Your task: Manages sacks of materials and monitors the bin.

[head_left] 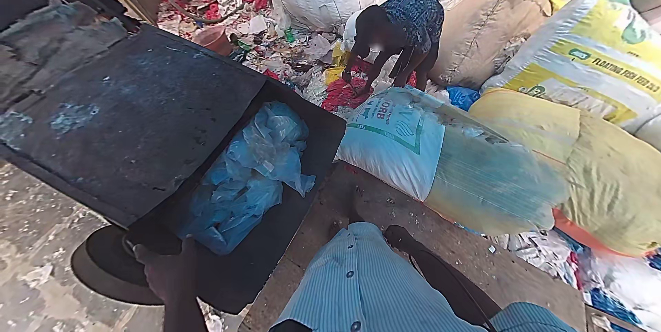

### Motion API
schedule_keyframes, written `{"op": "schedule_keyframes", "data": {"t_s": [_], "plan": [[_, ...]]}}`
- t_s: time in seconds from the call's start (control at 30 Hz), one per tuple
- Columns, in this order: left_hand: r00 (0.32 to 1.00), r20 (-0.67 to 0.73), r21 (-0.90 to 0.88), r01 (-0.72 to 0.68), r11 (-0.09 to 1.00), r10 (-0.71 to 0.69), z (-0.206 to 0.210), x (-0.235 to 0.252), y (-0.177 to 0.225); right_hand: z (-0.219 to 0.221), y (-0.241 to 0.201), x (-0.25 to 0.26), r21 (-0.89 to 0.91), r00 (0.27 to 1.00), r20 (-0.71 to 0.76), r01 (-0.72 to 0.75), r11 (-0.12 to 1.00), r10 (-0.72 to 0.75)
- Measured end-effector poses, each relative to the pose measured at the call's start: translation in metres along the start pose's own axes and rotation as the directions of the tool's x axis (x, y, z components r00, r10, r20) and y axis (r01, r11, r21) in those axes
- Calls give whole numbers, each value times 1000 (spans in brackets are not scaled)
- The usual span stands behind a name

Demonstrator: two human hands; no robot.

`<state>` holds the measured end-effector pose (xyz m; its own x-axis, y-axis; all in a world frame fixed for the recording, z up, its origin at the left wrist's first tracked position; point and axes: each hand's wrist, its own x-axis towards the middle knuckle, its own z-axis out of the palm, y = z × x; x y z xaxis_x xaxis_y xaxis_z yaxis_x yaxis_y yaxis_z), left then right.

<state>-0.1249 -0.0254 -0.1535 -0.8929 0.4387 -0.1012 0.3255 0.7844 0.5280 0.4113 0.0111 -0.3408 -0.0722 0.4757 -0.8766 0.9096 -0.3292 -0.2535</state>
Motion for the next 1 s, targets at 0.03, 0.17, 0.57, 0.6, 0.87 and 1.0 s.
{"op": "schedule_keyframes", "data": {"t_s": [0.03,0.17,0.57,0.6,0.87,1.0], "plan": [[1000,3,1,0,1000,0,0,0,0,-2,-2,-3,-11,1000,8,-5,1000,5],[1000,-14,10,11,1000,-11,5,5,-7,-2,-3,-6,17,1000,15,-20,1000,19],[1000,-11,10,17,1000,-17,3,1,-3,-11,-15,-11,-76,999,19,-40,996,42],[1000,-12,10,18,1000,-18,4,2,-4,-12,-15,-12,-69,999,15,-32,997,33],[1000,1,9,13,1000,-13,1,1,0,-14,-21,-25,-102,999,31,-36,994,40],[1000,-19,7,7,1000,-7,12,13,-17,-13,-18,-22,-95,999,32,-22,995,25]]}}
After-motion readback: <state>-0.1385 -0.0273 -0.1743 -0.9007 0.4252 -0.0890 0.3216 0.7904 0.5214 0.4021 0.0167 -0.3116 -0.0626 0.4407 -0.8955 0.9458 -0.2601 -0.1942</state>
